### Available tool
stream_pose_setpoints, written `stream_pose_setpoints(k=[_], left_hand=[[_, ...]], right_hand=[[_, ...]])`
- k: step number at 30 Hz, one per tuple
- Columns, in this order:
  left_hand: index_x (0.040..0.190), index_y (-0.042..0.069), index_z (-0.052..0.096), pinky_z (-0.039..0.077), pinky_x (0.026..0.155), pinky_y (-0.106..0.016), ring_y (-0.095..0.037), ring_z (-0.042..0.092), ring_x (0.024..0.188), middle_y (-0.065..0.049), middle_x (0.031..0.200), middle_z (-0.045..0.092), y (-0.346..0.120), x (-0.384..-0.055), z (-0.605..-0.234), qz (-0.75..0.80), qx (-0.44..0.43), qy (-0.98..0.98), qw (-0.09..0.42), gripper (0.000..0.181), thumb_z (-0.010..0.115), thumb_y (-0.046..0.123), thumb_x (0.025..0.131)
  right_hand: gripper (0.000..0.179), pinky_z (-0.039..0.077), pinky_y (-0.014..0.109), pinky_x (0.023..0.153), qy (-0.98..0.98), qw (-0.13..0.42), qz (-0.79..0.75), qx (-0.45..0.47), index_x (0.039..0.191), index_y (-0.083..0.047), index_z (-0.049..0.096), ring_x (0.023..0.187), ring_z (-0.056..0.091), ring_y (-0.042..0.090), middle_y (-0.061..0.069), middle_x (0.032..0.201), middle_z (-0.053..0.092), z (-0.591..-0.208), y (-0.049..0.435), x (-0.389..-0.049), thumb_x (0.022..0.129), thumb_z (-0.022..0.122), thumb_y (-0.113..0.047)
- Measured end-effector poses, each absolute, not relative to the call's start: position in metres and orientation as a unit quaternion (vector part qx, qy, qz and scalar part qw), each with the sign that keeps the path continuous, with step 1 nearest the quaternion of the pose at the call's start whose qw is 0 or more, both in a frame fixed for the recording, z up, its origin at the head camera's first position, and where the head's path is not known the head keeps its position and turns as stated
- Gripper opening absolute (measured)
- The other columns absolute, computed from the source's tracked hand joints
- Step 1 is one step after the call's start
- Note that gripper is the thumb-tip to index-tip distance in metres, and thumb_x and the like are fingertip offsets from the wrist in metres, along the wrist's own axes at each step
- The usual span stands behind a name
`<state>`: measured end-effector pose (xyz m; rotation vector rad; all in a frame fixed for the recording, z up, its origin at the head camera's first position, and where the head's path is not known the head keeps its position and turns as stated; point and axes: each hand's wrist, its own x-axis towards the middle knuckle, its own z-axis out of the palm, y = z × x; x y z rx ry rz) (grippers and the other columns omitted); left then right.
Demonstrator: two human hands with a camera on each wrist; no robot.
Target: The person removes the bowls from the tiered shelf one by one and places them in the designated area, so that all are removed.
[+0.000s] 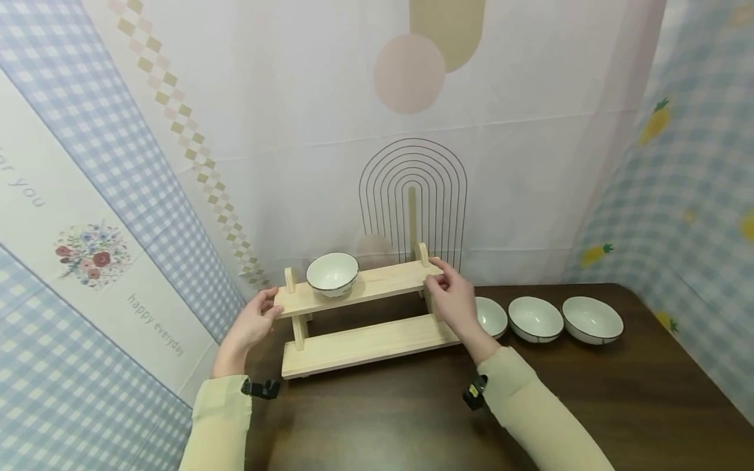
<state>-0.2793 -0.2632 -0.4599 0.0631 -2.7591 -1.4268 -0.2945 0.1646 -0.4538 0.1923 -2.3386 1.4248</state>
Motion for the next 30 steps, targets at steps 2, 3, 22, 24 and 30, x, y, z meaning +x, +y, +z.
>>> stream_pose_setpoints(k=[2,3,22,24,30], left_hand=[[0.162,0.001,0.041,0.048,0.104,-0.054,-0.042,0.057,0.127,-0.031,0.141,0.06,-0.263,-0.28,-0.46,-0.459,0.018,-0.888,0.019,0.055,0.058,0.013,0.111],[0.162,0.001,0.041,0.048,0.103,-0.053,-0.041,0.058,0.125,-0.031,0.14,0.061,-0.263,-0.28,-0.461,-0.46,0.016,-0.887,0.02,0.054,0.058,0.012,0.111],[0.164,0.002,0.038,0.047,0.105,-0.056,-0.041,0.058,0.126,-0.031,0.141,0.059,-0.268,-0.277,-0.458,-0.466,0.013,-0.884,0.013,0.056,0.057,0.011,0.112],[0.164,0.002,0.038,0.047,0.105,-0.055,-0.041,0.058,0.127,-0.031,0.141,0.059,-0.267,-0.277,-0.458,-0.468,0.015,-0.884,0.013,0.056,0.056,0.011,0.112],[0.163,0.001,0.04,0.048,0.102,-0.052,-0.039,0.058,0.122,-0.031,0.138,0.061,-0.267,-0.277,-0.459,-0.468,0.014,-0.883,0.016,0.055,0.057,0.011,0.112]], right_hand=[[0.046,0.048,0.025,0.069,-0.835,0.185,0.512,0.074,0.149,-0.011,0.064,0.083,0.068,0.021,0.007,0.101,0.08,-0.45,0.15,-0.301,0.104,0.063,-0.021],[0.046,0.049,0.026,0.069,-0.836,0.18,0.512,0.077,0.149,-0.011,0.064,0.083,0.068,0.02,0.007,0.101,0.08,-0.449,0.143,-0.303,0.104,0.063,-0.021],[0.075,0.057,0.05,0.091,-0.834,-0.013,0.537,0.122,0.165,-0.012,0.04,0.085,0.077,0.025,0.012,0.099,0.079,-0.409,0.056,-0.311,0.108,0.056,-0.056],[0.074,0.056,0.05,0.093,-0.831,-0.021,0.543,0.119,0.165,-0.012,0.04,0.085,0.077,0.025,0.011,0.098,0.08,-0.409,0.053,-0.312,0.107,0.058,-0.054],[0.07,0.058,0.046,0.09,-0.822,-0.036,0.556,0.117,0.164,-0.01,0.042,0.083,0.076,0.024,0.009,0.093,0.079,-0.409,0.043,-0.312,0.106,0.064,-0.044]])
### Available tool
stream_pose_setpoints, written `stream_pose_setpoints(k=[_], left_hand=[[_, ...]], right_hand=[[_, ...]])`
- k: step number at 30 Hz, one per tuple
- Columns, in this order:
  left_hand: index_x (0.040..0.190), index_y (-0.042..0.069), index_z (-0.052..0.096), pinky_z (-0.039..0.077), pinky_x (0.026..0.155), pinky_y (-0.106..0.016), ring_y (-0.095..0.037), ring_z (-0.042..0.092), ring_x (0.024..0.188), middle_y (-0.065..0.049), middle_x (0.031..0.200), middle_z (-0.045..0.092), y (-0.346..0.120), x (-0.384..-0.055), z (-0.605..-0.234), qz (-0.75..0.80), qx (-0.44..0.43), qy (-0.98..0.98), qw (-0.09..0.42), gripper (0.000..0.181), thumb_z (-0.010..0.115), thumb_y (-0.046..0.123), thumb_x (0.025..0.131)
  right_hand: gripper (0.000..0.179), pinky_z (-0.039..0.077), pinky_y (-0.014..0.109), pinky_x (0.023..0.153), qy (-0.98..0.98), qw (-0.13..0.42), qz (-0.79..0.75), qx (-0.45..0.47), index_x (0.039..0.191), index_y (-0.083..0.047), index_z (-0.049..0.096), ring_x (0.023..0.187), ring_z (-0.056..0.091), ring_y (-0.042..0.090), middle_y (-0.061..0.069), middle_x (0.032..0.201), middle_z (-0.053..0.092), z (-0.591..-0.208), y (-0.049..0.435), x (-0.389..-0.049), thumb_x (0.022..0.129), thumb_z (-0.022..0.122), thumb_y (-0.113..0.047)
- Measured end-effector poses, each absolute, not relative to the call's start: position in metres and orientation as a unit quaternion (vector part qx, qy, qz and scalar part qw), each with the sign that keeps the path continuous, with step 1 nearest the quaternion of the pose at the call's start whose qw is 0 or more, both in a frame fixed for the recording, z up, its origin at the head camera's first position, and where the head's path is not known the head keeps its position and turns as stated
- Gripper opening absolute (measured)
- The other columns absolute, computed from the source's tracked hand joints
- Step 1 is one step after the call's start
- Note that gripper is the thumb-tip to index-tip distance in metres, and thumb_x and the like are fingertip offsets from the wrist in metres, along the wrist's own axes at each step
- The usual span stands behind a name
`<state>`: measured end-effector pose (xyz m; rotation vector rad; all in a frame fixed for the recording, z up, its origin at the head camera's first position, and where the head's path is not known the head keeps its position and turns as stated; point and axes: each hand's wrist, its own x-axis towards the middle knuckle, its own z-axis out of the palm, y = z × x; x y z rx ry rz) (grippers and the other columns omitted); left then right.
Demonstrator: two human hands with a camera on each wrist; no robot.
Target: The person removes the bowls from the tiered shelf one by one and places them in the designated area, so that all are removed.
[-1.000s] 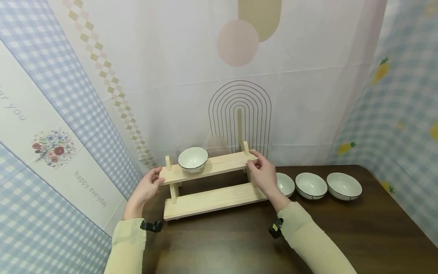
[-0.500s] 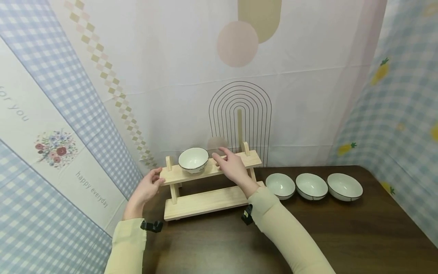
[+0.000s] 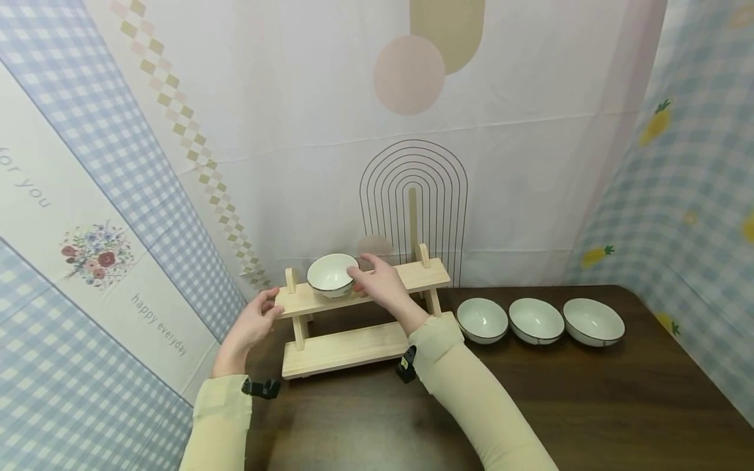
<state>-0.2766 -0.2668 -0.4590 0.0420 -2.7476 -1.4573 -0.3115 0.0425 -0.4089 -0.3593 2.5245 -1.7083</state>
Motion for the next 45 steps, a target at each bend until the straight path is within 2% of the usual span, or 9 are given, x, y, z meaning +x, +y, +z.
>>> stream_pose_setpoints(k=[6,12,17,36,45], left_hand=[[0.162,0.0,0.04,0.048,0.1,-0.051,-0.038,0.059,0.12,-0.03,0.137,0.062,-0.269,-0.276,-0.46,-0.469,0.013,-0.883,0.021,0.055,0.058,0.01,0.111],[0.162,0.001,0.04,0.049,0.098,-0.05,-0.037,0.06,0.117,-0.029,0.136,0.063,-0.269,-0.276,-0.459,-0.466,0.015,-0.884,0.024,0.055,0.057,0.009,0.111],[0.163,0.001,0.04,0.048,0.099,-0.051,-0.037,0.059,0.118,-0.029,0.137,0.062,-0.267,-0.276,-0.46,-0.464,0.015,-0.886,0.022,0.055,0.057,0.01,0.111],[0.163,0.001,0.04,0.047,0.104,-0.054,-0.039,0.058,0.124,-0.03,0.141,0.061,-0.266,-0.277,-0.461,-0.465,0.013,-0.885,0.023,0.055,0.057,0.011,0.111],[0.162,0.0,0.04,0.048,0.1,-0.051,-0.038,0.06,0.119,-0.029,0.137,0.064,-0.268,-0.279,-0.463,-0.469,0.007,-0.883,0.027,0.055,0.057,0.01,0.111]], right_hand=[[0.071,0.062,0.037,0.08,0.82,0.046,-0.56,-0.112,0.165,-0.006,0.04,0.076,0.076,0.019,0.006,0.084,0.078,-0.411,0.03,-0.313,0.103,0.066,-0.029],[0.07,0.063,0.037,0.073,0.817,0.051,-0.566,-0.096,0.164,-0.004,0.039,0.069,0.075,0.019,0.008,0.077,0.076,-0.409,0.022,-0.312,0.1,0.062,-0.021],[0.068,0.062,0.031,0.066,0.817,0.047,-0.567,-0.09,0.163,-0.003,0.041,0.067,0.074,0.019,0.009,0.075,0.075,-0.406,0.022,-0.309,0.099,0.06,-0.016],[0.07,0.061,0.029,0.064,0.781,0.055,-0.617,-0.079,0.165,-0.003,0.038,0.068,0.074,0.021,0.013,0.077,0.075,-0.41,0.021,-0.307,0.099,0.058,-0.012],[0.068,0.061,0.03,0.065,0.768,0.045,-0.633,-0.081,0.165,-0.005,0.039,0.07,0.074,0.02,0.014,0.08,0.075,-0.42,0.025,-0.308,0.1,0.057,-0.01]])
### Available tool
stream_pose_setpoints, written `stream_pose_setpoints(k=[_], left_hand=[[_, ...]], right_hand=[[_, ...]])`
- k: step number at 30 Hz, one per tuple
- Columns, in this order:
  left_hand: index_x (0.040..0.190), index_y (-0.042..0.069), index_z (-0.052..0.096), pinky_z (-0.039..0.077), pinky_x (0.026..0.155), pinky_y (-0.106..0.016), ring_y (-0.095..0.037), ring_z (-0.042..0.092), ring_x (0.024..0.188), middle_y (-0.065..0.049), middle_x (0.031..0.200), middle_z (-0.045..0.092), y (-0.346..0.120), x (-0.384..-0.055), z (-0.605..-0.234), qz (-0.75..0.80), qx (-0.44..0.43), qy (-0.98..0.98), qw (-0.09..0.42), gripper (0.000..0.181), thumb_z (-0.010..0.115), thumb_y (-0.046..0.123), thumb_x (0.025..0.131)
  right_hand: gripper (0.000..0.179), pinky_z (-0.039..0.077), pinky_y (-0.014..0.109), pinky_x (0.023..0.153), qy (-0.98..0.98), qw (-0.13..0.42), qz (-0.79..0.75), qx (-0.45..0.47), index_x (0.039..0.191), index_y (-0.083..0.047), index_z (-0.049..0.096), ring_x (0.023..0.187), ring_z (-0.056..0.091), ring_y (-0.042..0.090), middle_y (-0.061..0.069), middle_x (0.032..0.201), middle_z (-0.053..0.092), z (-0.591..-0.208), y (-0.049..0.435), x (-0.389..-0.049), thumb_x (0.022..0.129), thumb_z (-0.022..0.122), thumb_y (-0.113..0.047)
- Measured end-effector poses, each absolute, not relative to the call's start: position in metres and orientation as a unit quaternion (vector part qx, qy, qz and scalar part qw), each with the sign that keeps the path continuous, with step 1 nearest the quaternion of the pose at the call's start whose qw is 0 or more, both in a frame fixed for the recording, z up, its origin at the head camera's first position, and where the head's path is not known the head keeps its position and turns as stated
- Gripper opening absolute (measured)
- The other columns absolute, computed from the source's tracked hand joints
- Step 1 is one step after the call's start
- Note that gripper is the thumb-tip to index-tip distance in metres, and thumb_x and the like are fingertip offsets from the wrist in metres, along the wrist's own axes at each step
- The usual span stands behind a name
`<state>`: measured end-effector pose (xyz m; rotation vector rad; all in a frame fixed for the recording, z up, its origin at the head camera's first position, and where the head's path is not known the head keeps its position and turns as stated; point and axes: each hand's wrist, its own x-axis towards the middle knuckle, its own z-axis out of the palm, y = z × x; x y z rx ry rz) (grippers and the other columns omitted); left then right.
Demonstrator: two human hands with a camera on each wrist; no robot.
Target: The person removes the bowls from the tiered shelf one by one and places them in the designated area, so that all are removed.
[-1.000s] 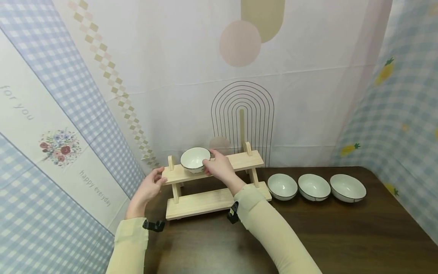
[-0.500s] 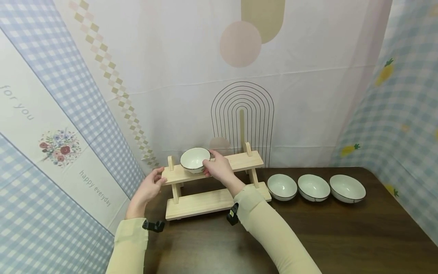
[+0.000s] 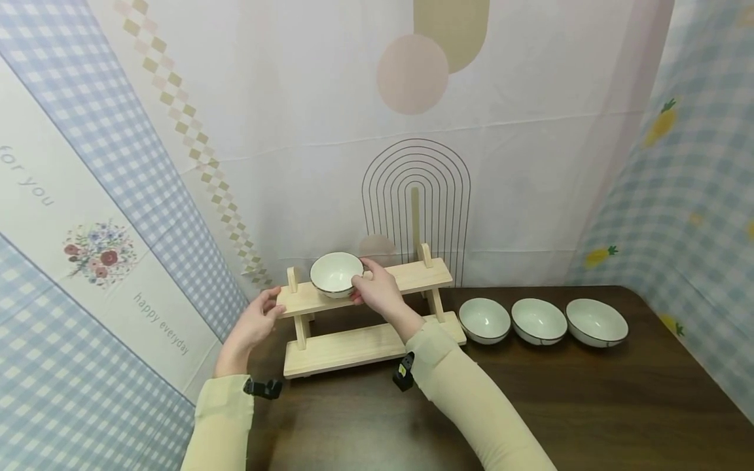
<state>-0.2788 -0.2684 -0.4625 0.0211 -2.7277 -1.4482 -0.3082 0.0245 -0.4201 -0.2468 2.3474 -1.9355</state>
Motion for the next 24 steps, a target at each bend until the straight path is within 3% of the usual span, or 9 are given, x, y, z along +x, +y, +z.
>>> stream_pose_setpoints(k=[9,18,24], left_hand=[[0.162,0.0,0.04,0.048,0.102,-0.053,-0.039,0.059,0.122,-0.03,0.138,0.063,-0.267,-0.278,-0.462,-0.469,0.008,-0.883,0.025,0.054,0.057,0.01,0.111],[0.162,0.0,0.04,0.047,0.104,-0.054,-0.04,0.058,0.125,-0.031,0.141,0.061,-0.268,-0.279,-0.464,-0.471,0.006,-0.882,0.023,0.054,0.057,0.011,0.112],[0.163,0.001,0.04,0.047,0.102,-0.053,-0.039,0.059,0.122,-0.03,0.139,0.062,-0.268,-0.279,-0.463,-0.47,0.008,-0.882,0.021,0.054,0.057,0.011,0.112]], right_hand=[[0.069,0.061,0.031,0.068,0.755,0.03,-0.648,-0.095,0.166,-0.006,0.037,0.073,0.074,0.022,0.016,0.086,0.077,-0.434,0.031,-0.303,0.099,0.055,-0.007],[0.068,0.062,0.033,0.065,0.742,-0.013,-0.664,-0.088,0.164,-0.009,0.043,0.074,0.076,0.031,0.017,0.081,0.077,-0.448,0.034,-0.293,0.097,0.057,-0.002],[0.069,0.062,0.036,0.068,0.732,-0.009,-0.676,-0.083,0.165,-0.009,0.042,0.075,0.077,0.035,0.018,0.082,0.077,-0.451,0.041,-0.283,0.097,0.057,-0.004]])
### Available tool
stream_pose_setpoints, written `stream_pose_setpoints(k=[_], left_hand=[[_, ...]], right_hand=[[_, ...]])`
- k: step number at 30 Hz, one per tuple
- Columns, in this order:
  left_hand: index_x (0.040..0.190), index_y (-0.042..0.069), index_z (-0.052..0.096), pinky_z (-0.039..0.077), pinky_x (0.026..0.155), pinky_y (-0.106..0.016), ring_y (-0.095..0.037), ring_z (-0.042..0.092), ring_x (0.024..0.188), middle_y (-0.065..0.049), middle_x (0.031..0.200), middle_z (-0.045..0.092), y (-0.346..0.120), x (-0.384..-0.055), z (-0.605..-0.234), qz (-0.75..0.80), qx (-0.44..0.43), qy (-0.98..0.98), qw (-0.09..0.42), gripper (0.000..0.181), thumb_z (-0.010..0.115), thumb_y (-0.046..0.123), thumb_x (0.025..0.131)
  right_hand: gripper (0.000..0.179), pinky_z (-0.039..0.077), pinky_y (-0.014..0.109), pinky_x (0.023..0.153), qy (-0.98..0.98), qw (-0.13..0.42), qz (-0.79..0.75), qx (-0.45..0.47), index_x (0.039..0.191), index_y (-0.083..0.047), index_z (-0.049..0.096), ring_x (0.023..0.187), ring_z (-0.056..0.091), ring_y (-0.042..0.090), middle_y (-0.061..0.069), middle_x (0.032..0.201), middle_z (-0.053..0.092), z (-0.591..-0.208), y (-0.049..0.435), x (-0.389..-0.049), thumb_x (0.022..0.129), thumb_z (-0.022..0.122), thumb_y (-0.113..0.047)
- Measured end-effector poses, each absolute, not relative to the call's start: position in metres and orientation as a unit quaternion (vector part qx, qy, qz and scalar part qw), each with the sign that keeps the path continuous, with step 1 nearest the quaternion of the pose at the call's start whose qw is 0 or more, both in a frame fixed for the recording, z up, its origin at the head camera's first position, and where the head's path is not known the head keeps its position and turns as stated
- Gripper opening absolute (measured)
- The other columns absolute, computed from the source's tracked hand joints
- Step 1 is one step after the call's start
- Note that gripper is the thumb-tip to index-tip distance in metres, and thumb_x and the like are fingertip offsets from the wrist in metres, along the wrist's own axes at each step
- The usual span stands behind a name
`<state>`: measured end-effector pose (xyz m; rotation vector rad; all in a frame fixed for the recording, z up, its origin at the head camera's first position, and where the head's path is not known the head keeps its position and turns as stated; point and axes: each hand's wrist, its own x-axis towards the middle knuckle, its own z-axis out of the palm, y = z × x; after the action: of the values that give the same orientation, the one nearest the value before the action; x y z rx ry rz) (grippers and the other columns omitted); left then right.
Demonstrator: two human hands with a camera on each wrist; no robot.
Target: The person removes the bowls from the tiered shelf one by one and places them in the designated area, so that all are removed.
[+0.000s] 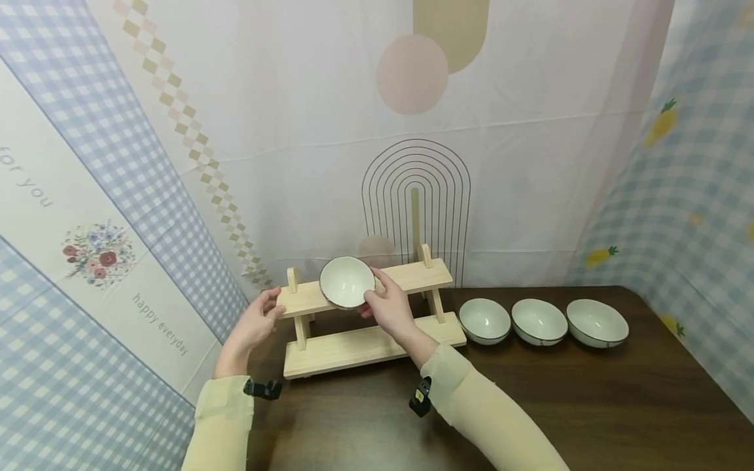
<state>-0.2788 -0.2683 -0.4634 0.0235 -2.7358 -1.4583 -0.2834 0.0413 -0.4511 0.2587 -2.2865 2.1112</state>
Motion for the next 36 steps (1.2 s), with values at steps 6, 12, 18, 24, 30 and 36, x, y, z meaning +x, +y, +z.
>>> stream_pose_setpoints(k=[6,12,18,24,30,36], left_hand=[[0.163,0.001,0.039,0.047,0.102,-0.053,-0.039,0.059,0.123,-0.03,0.139,0.062,-0.268,-0.279,-0.462,-0.47,0.009,-0.883,0.019,0.055,0.056,0.011,0.112],[0.163,0.001,0.039,0.045,0.108,-0.056,-0.042,0.056,0.132,-0.032,0.146,0.057,-0.269,-0.276,-0.46,-0.471,0.009,-0.882,0.014,0.055,0.056,0.011,0.112],[0.163,0.002,0.039,0.046,0.106,-0.056,-0.041,0.057,0.129,-0.031,0.144,0.058,-0.271,-0.275,-0.459,-0.467,0.007,-0.884,0.012,0.054,0.056,0.012,0.112],[0.163,0.002,0.039,0.047,0.104,-0.054,-0.039,0.058,0.124,-0.03,0.141,0.06,-0.271,-0.274,-0.462,-0.477,0.006,-0.879,0.009,0.054,0.056,0.011,0.112],[0.162,0.001,0.04,0.047,0.104,-0.055,-0.04,0.058,0.126,-0.03,0.141,0.06,-0.268,-0.272,-0.466,-0.477,-0.001,-0.879,0.005,0.054,0.057,0.012,0.112],[0.163,0.001,0.038,0.046,0.105,-0.055,-0.041,0.057,0.128,-0.031,0.143,0.059,-0.272,-0.272,-0.465,-0.478,-0.003,-0.878,0.008,0.054,0.055,0.011,0.112]], right_hand=[[0.068,0.06,0.039,0.07,-0.738,-0.014,0.669,0.085,0.165,-0.014,0.043,0.073,0.077,0.03,0.018,0.084,0.078,-0.461,0.064,-0.272,0.099,0.059,-0.006],[0.067,0.049,0.029,0.067,-0.751,-0.043,0.653,0.092,0.165,-0.014,0.042,0.073,0.076,0.025,0.016,0.085,0.079,-0.47,0.097,-0.252,0.102,0.06,-0.008],[0.067,0.055,0.031,0.069,-0.758,-0.049,0.644,0.089,0.165,-0.007,0.039,0.074,0.076,0.026,0.018,0.084,0.078,-0.476,0.138,-0.235,0.102,0.061,-0.007],[0.068,0.057,0.032,0.068,-0.774,-0.023,0.629,0.06,0.167,-0.004,0.035,0.073,0.077,0.024,0.017,0.082,0.078,-0.485,0.193,-0.214,0.105,0.062,-0.008],[0.07,0.053,0.026,0.063,-0.78,0.004,0.625,-0.005,0.169,-0.001,0.025,0.073,0.076,0.016,0.009,0.084,0.08,-0.502,0.262,-0.185,0.109,0.06,-0.011],[0.074,0.052,0.021,0.06,-0.753,0.054,0.653,-0.066,0.17,0.0,0.015,0.07,0.076,0.01,0.003,0.08,0.08,-0.511,0.318,-0.165,0.112,0.058,-0.014]])
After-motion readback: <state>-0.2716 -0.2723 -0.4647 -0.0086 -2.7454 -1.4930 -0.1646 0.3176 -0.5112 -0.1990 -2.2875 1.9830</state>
